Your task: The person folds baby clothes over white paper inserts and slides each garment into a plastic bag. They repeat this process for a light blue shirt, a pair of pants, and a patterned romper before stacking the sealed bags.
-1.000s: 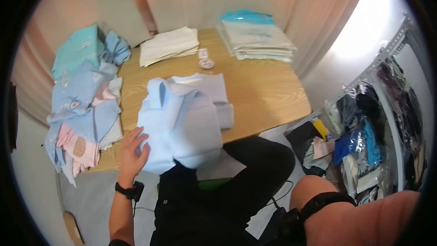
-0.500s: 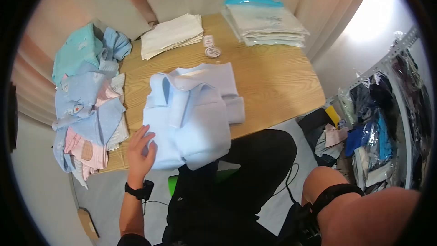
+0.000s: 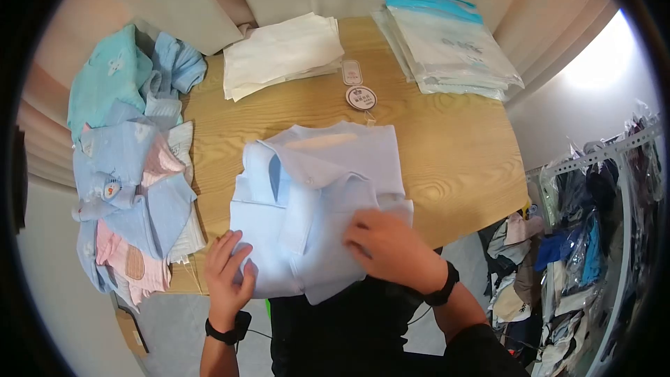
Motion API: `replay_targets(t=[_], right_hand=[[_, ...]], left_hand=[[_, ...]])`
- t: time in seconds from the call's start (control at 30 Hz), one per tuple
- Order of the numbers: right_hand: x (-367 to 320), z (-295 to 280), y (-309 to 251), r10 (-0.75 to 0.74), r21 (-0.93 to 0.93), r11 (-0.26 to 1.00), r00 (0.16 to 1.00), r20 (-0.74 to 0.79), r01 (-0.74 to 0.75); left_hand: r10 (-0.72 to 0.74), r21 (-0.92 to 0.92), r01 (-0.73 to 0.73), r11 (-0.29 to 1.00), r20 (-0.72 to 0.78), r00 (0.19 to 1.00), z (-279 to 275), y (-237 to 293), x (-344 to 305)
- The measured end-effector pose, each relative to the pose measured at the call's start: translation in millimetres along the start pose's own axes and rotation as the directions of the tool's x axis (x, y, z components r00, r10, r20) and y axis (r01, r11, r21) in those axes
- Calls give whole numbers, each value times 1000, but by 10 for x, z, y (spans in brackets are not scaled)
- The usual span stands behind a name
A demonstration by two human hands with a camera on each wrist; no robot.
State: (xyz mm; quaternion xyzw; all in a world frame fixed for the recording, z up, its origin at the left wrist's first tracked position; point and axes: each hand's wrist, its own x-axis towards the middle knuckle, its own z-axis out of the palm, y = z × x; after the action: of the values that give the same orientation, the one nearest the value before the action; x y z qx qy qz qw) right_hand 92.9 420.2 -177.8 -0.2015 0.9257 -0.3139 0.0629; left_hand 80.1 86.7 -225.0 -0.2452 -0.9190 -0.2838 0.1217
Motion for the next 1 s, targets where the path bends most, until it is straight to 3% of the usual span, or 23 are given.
replay_targets(t=[0.1,0.2,0.27,0.33,0.43,0.53,0.63,0.83,0.93,1.0], right_hand=[[153,-22,-107,184,281,933,970,160,-224],[459,41,-169,137,349,924,987,83,-157],[684,182,-155,-72,204,975,994,-85,88],[966,152,-138,-86,287,933,909,-408,218],[1136,69,-174,268,666,703,775,-572,248],[752,122,-258,247,674,711,827,-505,200],[282,474,-429,245,455,888,775,-583,62],[-496,1416,-528,510,586,792,340,-790,173],[-617,1693,-584,677,733,652,287,-677,192],[-710,1807,-571,756,812,567,302,-581,141]], left_hand=[[12,19,-12,1000,7,1000,7,-32,-7],[-6,-8,6,1000,24,1000,0,-20,-7],[-2,-18,2,1000,20,1000,-9,-26,-24],[5,-35,-5,999,-1,1000,3,-32,-20],[18,-56,-20,998,-22,1000,-9,-51,-47],[32,-81,-34,996,-31,999,6,-101,-75],[46,-100,-50,994,-34,998,6,-137,-86],[61,-165,-69,984,-52,997,-12,-170,-76],[34,-224,-53,973,-88,996,14,-191,-150],[-1,-346,-40,938,-118,993,28,-210,-270]])
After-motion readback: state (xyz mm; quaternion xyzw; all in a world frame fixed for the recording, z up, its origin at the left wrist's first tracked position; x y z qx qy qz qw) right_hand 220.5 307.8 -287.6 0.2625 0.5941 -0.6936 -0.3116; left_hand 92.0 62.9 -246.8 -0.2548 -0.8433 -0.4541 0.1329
